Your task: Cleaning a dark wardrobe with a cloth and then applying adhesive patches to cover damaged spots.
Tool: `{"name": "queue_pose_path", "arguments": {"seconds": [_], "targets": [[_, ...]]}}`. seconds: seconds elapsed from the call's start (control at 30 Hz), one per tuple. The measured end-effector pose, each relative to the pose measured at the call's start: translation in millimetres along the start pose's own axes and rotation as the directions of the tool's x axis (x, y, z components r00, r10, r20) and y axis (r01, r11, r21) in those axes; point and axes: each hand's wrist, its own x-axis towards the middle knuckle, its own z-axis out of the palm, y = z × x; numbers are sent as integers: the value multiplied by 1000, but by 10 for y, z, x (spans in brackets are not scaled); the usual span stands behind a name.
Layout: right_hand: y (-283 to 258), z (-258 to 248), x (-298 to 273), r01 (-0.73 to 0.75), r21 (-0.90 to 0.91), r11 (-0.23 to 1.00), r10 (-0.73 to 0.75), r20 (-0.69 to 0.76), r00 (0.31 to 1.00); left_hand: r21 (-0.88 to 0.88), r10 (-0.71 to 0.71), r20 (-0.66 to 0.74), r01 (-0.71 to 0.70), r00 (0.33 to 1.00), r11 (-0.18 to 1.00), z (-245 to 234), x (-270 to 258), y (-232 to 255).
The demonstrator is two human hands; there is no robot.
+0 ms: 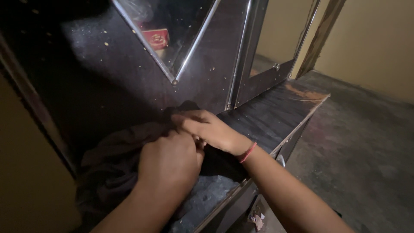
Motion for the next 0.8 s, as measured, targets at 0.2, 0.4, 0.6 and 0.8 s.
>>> {"name": "queue_pose_path", "arguments": {"seconds": [0.2,0.4,0.6,0.8], "targets": [[46,-22,-233,20,33,999,-20,10,1000,-190,-18,61,29,998,981,-89,-103,-154],[-55,63,-794,407,-562,720,-478,22,878,41,340,-466,-364,817,931,-5,-523,-545],[40,-7,-767,154,-590,793,-292,-146,945,-116,450,-159,-469,879,875,109,-353,-527],[277,-247,-759,214,-95,972,-230,-229,946,-233,564,-264,-619,782,750,319,57,106]]}}
